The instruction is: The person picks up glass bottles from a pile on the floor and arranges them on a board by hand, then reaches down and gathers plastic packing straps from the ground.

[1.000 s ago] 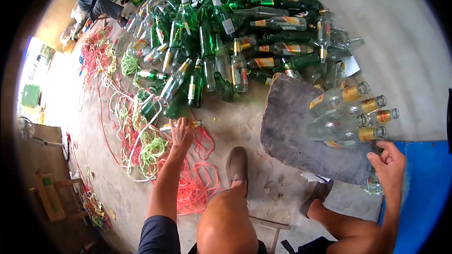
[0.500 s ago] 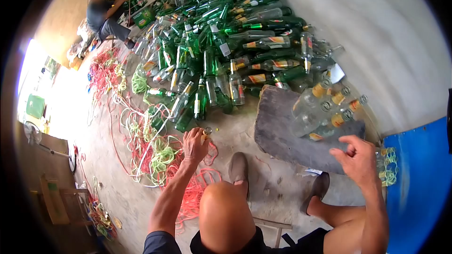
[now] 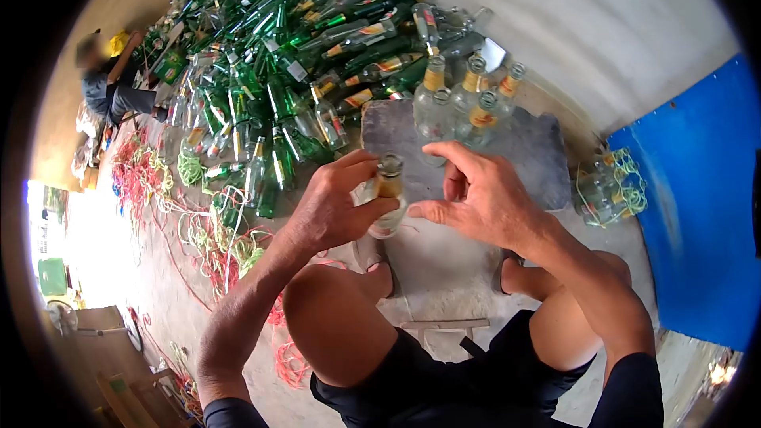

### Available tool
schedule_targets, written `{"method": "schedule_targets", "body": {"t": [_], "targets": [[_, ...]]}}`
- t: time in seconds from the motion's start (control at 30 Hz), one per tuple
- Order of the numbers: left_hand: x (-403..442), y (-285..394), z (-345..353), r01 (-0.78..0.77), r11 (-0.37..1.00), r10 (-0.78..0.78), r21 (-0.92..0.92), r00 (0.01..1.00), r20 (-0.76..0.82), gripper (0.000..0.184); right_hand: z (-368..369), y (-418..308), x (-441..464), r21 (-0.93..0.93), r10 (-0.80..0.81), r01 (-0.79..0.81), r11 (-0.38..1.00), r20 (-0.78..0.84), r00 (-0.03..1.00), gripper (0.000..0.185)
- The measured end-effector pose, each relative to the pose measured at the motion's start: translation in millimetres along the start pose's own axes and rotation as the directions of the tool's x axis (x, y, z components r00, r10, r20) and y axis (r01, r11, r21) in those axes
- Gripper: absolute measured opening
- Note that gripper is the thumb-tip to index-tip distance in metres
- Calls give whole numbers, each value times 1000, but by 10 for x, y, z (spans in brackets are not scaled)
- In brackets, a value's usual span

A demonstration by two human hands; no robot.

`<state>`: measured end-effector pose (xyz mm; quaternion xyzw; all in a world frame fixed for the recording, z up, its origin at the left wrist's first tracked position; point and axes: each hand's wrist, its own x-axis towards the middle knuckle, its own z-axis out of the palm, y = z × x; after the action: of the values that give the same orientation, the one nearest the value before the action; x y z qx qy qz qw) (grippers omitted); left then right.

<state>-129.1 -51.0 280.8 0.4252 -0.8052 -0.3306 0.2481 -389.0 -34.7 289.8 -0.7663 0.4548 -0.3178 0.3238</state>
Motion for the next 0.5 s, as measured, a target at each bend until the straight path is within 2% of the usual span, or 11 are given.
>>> {"method": "schedule_targets", "body": {"t": [0.03, 0.13, 0.17, 0.27, 0.3, 0.4, 0.43, 0.5], "targets": [[79, 93, 57, -19, 1000, 20, -18, 999, 32, 31, -16, -19, -9, 22, 16, -16, 1000, -5, 1000, 57], [308, 265, 348, -238, 970, 233, -55, 969, -84, 35, -71, 40, -65, 109, 61, -53, 993, -64, 996, 44], [358, 360, 375, -201, 979, 201, -18, 979, -29, 36, -92, 74, -99, 140, 81, -68, 988, -86, 993, 39], [513, 418, 603, -218, 971, 208, -102, 973, -98, 35, -266, 144, -158, 108, 50, -34, 994, -153, 987, 31], [552, 464, 655, -211, 973, 202, -91, 974, -102, 35, -356, 81, -181, 131, 138, -122, 984, -124, 983, 30], [657, 572, 772, -150, 986, 145, -70, 987, -61, 36, -561, 155, -211, -4, 94, -96, 995, -163, 982, 28], [702, 585, 779, -135, 991, 135, -9, 991, -19, 38, -618, 138, -221, 6, 109, -110, 994, -185, 977, 28], [733, 556, 774, -103, 994, 98, -47, 990, -100, 38, -730, 272, -236, -62, 138, -154, 986, -207, 969, 27]]}}
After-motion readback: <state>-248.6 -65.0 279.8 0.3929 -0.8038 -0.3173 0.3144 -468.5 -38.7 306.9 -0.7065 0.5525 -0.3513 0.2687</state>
